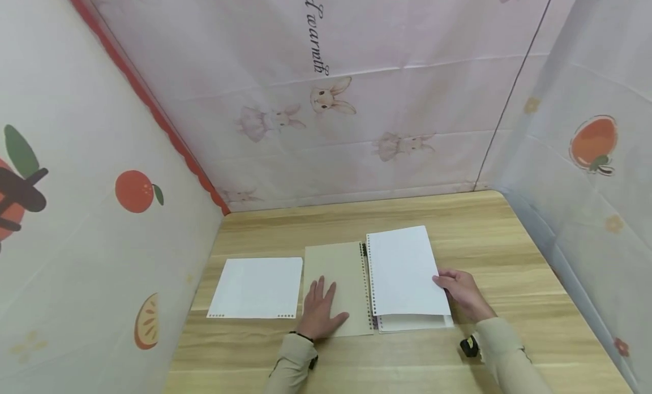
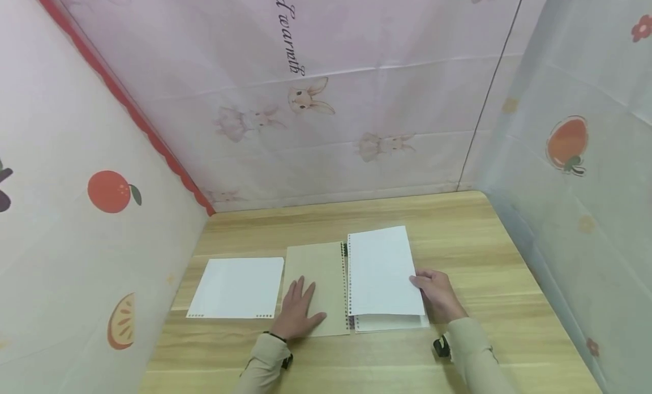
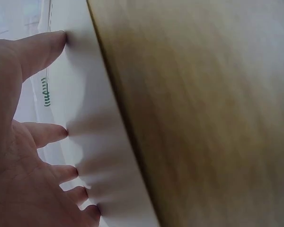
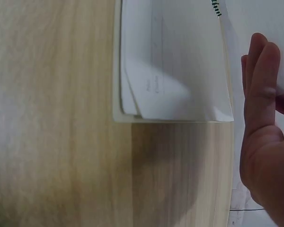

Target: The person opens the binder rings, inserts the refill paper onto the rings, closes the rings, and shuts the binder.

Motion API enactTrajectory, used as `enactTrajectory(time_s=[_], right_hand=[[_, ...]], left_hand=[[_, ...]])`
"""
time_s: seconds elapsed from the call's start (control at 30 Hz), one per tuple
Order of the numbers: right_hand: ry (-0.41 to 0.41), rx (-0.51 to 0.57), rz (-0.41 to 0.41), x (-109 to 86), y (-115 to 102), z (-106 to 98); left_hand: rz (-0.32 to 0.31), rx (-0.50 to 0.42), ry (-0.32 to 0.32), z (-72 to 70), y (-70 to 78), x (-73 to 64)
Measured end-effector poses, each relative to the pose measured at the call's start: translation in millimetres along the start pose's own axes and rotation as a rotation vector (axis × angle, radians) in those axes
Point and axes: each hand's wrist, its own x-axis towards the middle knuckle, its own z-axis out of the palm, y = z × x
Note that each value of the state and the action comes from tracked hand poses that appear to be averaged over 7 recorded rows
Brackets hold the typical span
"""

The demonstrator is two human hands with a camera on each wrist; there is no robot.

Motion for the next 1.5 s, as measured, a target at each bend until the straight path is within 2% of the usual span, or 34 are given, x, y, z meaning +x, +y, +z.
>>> enactTrajectory(time_s=[0.1, 0.33, 0.73, 0.93, 1.33, 1.5], right_hand=[[-0.007, -0.015, 0.0, 0.3, 0.7, -0.4], [0.005, -0.067, 0.003, 1.6, 2.7, -2.6], [0.018, -0.079, -0.007, -1.7, 1.5, -4.0], [0.021, -0.097, -0.009, -1.5, 1.8, -2.2], [0.004, -0.106, 0.0, -3.2, 0.6, -1.3], [0.028, -0.198, -0.028, -1.3, -2.3, -1.3]], left_hand=[[-0.011, 0.011, -0.016, -0.1, -1.1, -0.3], [-0.013, -0.037, -0.026, 1.3, -1.1, -1.0], [0.001, -0.029, -0.025, 4.1, -7.4, 2.2], [0.0, -0.041, -0.027, -0.9, -5.5, -0.2], [-0.007, -0.044, -0.036, 1.2, -4.7, -3.0], [-0.009, -0.023, -0.04, 2.1, -6.9, -0.2]])
